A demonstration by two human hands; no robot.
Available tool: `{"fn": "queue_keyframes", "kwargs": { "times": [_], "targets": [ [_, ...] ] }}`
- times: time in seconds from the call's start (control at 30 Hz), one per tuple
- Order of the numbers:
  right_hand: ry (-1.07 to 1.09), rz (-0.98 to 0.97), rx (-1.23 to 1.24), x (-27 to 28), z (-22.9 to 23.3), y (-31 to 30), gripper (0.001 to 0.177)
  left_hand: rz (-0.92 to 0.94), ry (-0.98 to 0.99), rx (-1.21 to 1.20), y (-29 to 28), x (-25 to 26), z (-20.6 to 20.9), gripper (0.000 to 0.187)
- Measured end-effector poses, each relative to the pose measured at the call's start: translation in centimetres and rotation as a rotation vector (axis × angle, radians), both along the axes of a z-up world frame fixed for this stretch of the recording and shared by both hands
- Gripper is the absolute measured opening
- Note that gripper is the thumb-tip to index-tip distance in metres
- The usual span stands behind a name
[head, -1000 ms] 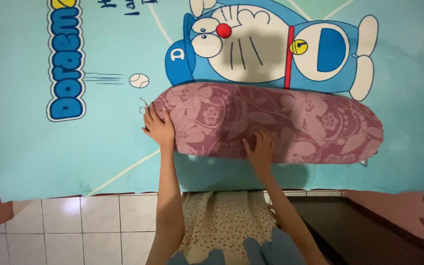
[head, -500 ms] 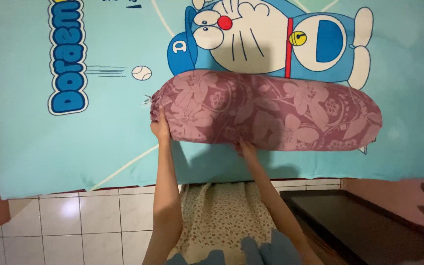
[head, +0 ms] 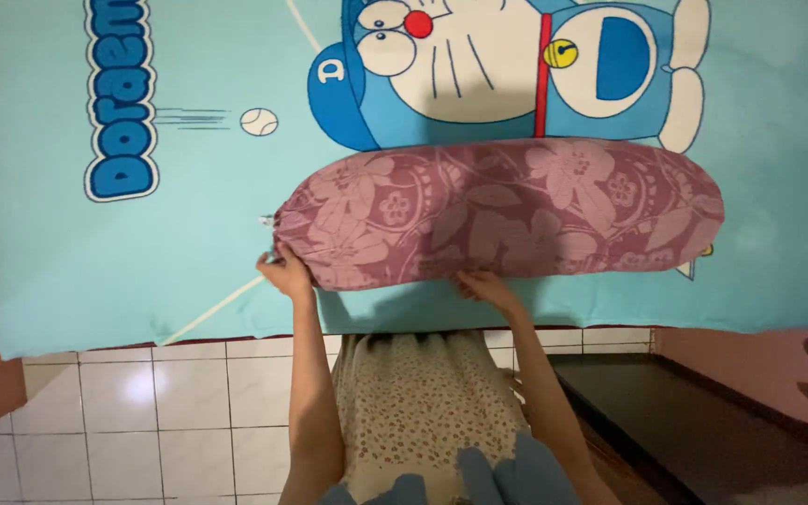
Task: The person sweeps the floor with a broom, then picks up a pink bolster pillow and places it on the bed. They smooth the pillow on the bedsheet and then pick up a folded Union Jack patterned cloth from the floor.
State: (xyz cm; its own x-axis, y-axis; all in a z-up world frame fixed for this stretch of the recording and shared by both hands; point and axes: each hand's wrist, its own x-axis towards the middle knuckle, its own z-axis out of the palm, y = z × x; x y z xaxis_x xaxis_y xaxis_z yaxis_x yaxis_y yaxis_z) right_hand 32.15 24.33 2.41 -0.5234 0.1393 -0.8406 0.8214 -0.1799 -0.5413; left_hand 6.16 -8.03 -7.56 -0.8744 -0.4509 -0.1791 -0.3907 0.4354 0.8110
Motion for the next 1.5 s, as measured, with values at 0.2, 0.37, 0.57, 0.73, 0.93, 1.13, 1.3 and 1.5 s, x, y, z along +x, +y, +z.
{"fn": "queue_keyframes", "kwargs": {
  "times": [0.2,0.37,0.57,0.73,0.93,1.13,1.3,1.5],
  "targets": [
    [0.204,-0.239,0.309,1.7,0.6,2.7,0.050,-0.205,0.236,-0.426,12.3,3.2,16.6,0.050],
    [0.348,-0.563,0.681,4.7,1.1,12.1,0.032,-0.679,0.382,-0.263,21.8,8.8,20.2,0.036],
    [0.242,-0.262,1.476,10.9,1.4,22.3,0.046,-0.966,0.250,-0.229,29.9,15.4,14.2,0.052],
    [0.139,-0.540,1.282,15.8,-1.3,29.0,0.069,-1.112,0.259,-0.313,36.3,19.2,12.1,0.060],
    [0.182,-0.990,0.797,21.1,-8.6,36.6,0.087,-1.274,0.233,-0.324,39.8,21.0,11.5,0.063],
    [0.081,-0.975,0.760,18.3,-1.7,35.2,0.083,-1.263,0.216,-0.427,40.9,21.6,11.9,0.065],
    [0.240,-0.904,1.087,21.6,3.2,34.8,0.038,-1.279,0.270,-0.459,40.7,22.5,12.3,0.063],
    [0.086,-0.852,1.130,25.7,1.0,32.4,0.033,-1.366,0.276,-0.497,39.7,24.8,11.4,0.063]
  ]
}}
